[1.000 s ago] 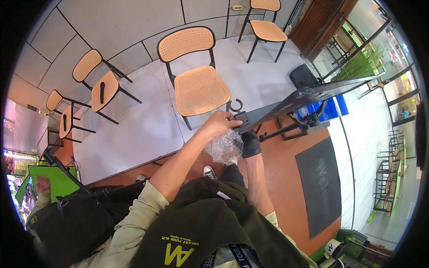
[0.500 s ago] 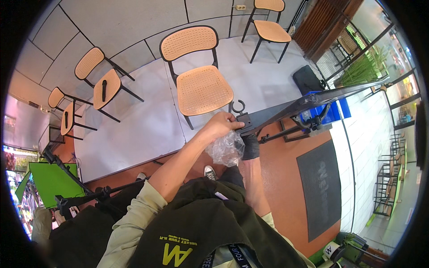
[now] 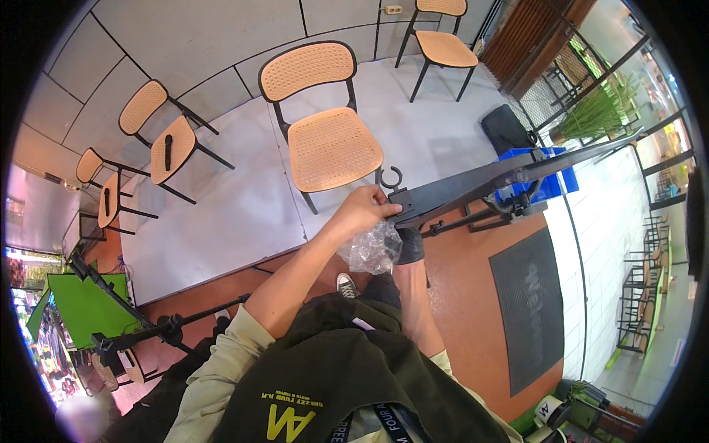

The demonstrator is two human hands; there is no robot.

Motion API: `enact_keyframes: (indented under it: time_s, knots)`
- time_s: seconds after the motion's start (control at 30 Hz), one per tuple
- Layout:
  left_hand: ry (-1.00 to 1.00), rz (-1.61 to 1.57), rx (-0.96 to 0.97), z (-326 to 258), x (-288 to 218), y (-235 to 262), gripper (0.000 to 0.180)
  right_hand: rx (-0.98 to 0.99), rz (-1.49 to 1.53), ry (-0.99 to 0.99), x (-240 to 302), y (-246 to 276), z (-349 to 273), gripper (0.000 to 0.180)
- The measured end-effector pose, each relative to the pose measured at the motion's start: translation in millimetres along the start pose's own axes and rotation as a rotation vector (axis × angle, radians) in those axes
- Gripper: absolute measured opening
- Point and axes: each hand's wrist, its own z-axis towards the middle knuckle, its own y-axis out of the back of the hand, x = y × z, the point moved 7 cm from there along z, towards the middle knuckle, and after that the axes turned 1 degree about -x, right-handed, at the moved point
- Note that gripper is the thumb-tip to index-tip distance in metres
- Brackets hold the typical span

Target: The person assembles a music stand by attaching a perforated metal sheet to a tripod base. They then place a black bag on a wall hook and flip a light switch. Finally, they attach a microphone to the stand and adjust its position.

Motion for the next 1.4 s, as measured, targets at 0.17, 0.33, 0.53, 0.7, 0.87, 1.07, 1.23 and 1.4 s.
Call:
enact_keyframes:
  time_s: [0.17, 0.33, 0.53, 0.7, 0.87, 1.07, 1.23, 1.4]
  knots:
    - [0.007, -0.015, 0.025, 5.3, 4.9, -2.8, 0.031, -0.091, 0.047, -0.028, -2.1, 10.1, 9.6, 0.031]
    - [-0.007, -0.023, 0.003, 6.4, 11.7, -0.5, 0.038, -0.117, -0.031, -0.024, 4.8, -17.5, -1.6, 0.032]
    - [-0.008, -0.054, 0.015, 9.7, 14.5, -2.0, 0.038, -0.067, -0.013, -0.039, 7.2, -21.1, -6.6, 0.03]
    - [-0.004, -0.054, -0.002, 6.0, 9.4, -0.1, 0.037, -0.052, -0.068, -0.001, 10.8, -6.6, 4.1, 0.031]
    - [-0.007, -0.055, 0.007, 8.7, 12.9, -3.0, 0.037, -0.055, 0.046, -0.025, 5.4, 3.9, 10.9, 0.032]
    - [-0.006, -0.07, 0.0, 7.1, 11.9, -2.5, 0.037, -0.137, 0.011, -0.019, 5.5, 2.2, 1.6, 0.034]
    - [0.003, -0.086, 0.014, 8.8, 16.7, -3.1, 0.036, -0.155, 0.008, -0.024, 10.1, -35.2, -17.2, 0.03]
    - [-0.071, -0.161, 0.018, 18.7, 27.6, -8.6, 0.036, -0.124, 0.006, -0.081, 5.0, -8.7, -1.6, 0.024]
